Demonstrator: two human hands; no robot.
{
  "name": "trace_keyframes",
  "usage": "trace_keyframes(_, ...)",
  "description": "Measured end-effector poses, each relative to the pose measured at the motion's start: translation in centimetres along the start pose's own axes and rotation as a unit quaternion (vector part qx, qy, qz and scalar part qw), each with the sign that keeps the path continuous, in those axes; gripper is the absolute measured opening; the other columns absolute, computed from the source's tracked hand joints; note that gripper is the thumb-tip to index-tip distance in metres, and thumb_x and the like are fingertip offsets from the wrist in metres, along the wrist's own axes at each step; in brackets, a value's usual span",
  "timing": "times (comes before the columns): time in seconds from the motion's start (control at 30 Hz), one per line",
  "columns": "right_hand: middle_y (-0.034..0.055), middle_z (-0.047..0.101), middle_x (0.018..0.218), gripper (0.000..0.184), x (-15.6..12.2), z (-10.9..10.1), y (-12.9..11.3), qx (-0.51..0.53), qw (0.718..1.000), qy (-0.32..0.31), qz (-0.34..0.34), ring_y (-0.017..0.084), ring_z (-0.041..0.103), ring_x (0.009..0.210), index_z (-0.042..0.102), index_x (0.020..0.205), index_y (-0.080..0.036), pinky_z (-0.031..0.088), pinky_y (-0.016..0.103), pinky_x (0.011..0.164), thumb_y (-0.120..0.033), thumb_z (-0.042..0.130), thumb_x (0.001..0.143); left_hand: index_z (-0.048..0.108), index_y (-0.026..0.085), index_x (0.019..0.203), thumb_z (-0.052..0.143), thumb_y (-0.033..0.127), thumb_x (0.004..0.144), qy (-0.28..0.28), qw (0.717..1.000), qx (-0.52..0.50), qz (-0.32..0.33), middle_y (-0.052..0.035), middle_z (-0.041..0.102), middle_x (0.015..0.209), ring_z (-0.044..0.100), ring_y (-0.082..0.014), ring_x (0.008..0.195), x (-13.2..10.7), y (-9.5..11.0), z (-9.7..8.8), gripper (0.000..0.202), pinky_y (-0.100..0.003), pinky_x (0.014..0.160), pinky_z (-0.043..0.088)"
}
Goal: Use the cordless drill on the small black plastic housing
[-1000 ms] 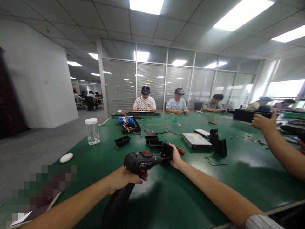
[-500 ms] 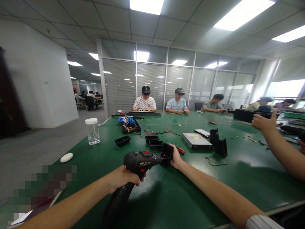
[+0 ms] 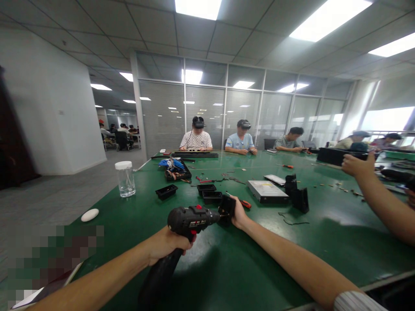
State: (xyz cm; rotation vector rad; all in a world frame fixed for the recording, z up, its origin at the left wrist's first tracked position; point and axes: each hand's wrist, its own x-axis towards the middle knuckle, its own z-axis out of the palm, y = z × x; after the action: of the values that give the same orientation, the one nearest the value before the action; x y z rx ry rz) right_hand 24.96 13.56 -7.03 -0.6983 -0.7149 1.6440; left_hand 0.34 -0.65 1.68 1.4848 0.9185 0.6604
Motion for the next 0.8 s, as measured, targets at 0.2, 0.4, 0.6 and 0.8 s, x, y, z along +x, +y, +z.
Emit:
trace_keyframes(0.2,0.0033,0.062,0.059,0.031,0.10,-0.13,0.01,-0.003,1.000,-0.002,0.002,0.019,0.059,0.058,0.058,0.073,-0.017,0.047,0.030,0.053,-0.044,0.043,0.072,0.060,0.011,0.073,0.051,0.009,0.056,-0.001,1.000,0.009,0.000,-0.0005,0.054,0.065,0.046,-0.0122,0.060,-0.01,0.13,0.10,0.019,-0.025,0.056,0.037)
trace_keyframes(0.4,0.0029,0.061,0.057,0.031,0.25,-0.28,0.09,0.003,1.000,-0.001,0.004,0.019,0.059,0.058,0.058,0.073,-0.017,0.047,0.031,0.053,-0.045,0.044,0.072,0.059,0.011,0.071,0.051,0.010,0.056,0.005,1.000,0.013,0.002,-0.0005,0.054,0.064,0.046,-0.0124,0.060,0.03,0.11,0.06,0.017,-0.025,0.056,0.037)
trace_keyframes(0.6,0.0028,0.061,0.056,0.032,0.36,-0.46,0.10,0.005,1.000,-0.007,0.008,0.019,0.059,0.057,0.059,0.075,-0.017,0.047,0.031,0.053,-0.045,0.042,0.073,0.059,0.011,0.072,0.051,0.010,0.056,0.001,1.000,0.006,0.008,-0.0005,0.054,0.066,0.046,-0.0123,0.061,0.20,-0.36,-0.12,0.017,-0.025,0.056,0.037)
trace_keyframes(0.8,0.0025,0.061,0.056,0.031,0.29,-0.43,0.06,0.006,1.000,-0.004,0.004,0.019,0.059,0.057,0.059,0.074,-0.017,0.047,0.030,0.054,-0.044,0.043,0.072,0.059,0.011,0.071,0.052,0.009,0.056,-0.003,1.000,-0.002,0.009,0.0002,0.053,0.065,0.046,-0.0117,0.060,0.18,-0.23,-0.01,0.017,-0.025,0.055,0.037)
